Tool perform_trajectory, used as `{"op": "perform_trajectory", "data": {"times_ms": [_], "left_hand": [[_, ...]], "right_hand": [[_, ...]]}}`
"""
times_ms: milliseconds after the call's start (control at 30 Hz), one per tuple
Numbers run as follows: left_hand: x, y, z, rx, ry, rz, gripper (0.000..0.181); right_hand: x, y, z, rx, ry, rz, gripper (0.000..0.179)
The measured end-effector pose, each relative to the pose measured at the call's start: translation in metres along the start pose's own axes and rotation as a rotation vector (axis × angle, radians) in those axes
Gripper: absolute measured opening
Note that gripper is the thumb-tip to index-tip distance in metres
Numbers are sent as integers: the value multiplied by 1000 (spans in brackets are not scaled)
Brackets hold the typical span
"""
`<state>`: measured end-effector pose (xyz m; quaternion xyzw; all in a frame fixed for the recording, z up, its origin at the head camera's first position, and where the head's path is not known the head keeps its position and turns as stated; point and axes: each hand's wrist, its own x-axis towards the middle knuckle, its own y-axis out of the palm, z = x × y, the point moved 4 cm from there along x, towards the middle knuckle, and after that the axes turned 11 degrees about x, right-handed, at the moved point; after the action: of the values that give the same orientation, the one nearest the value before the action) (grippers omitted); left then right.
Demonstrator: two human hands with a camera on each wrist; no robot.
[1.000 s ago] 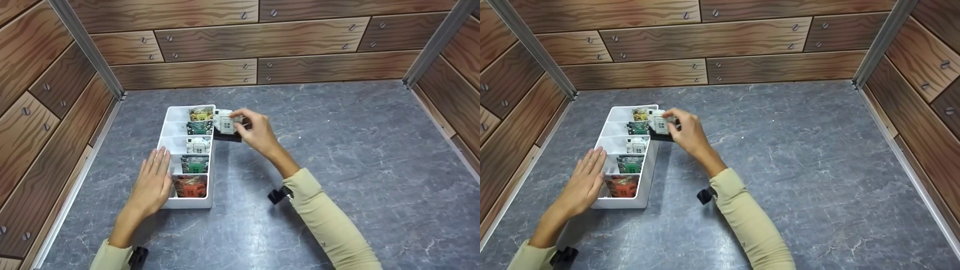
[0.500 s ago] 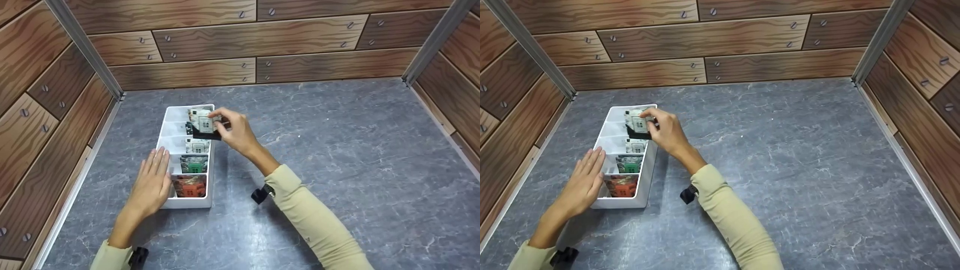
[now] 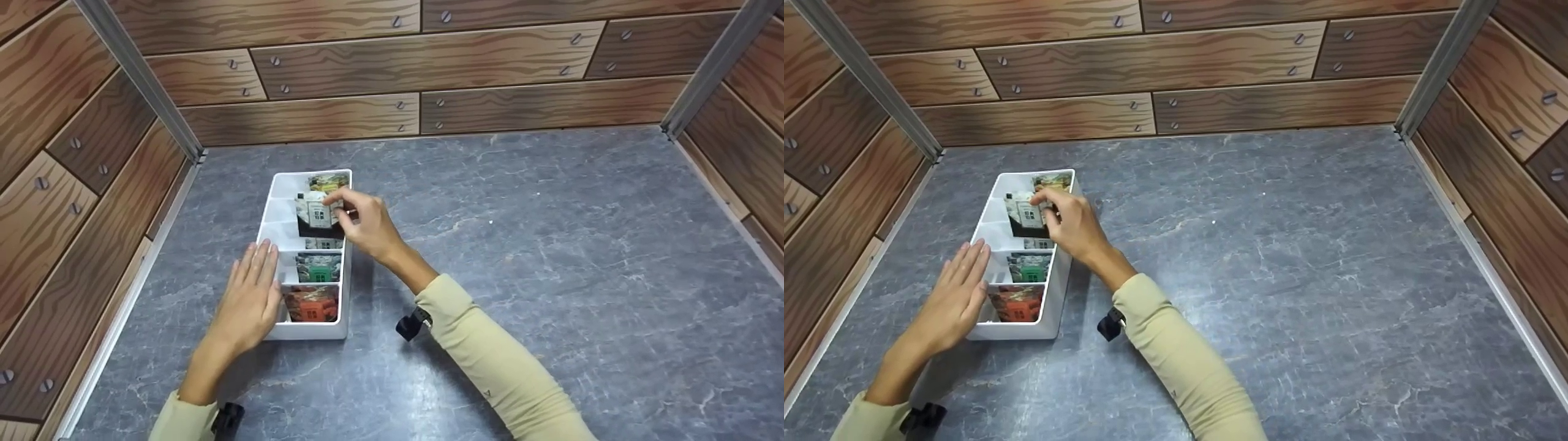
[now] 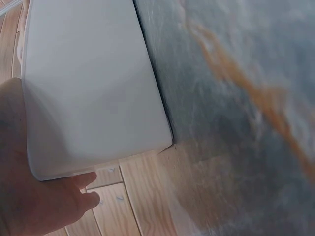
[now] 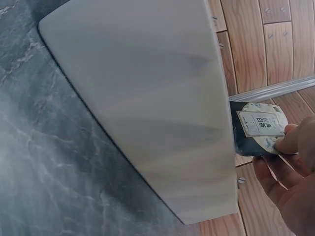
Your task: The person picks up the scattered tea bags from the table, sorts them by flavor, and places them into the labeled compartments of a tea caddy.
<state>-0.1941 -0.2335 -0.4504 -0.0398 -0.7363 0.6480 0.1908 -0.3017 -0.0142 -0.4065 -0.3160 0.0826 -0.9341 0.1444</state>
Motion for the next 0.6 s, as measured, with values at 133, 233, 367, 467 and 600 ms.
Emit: {"op": "perform_trajectory", "data": {"times_ms": [133,233,367,467,600], "left_hand": [[0,-1,0,13,-6,23,58],[-2,0,1,19,-15,47,58],[-1,1,1,15,-14,54,58],[0,1,1,15,-12,50,58],[2,1,1,11,-6,45,58]], "right_hand": [[-2,3,-5,0,21,23,28],[-5,6,-8,-4,35,60,27],[-5,7,-9,-18,29,65,23],[-4,5,-10,-21,20,52,20],[-5,1,-8,-8,12,48,20]]}}
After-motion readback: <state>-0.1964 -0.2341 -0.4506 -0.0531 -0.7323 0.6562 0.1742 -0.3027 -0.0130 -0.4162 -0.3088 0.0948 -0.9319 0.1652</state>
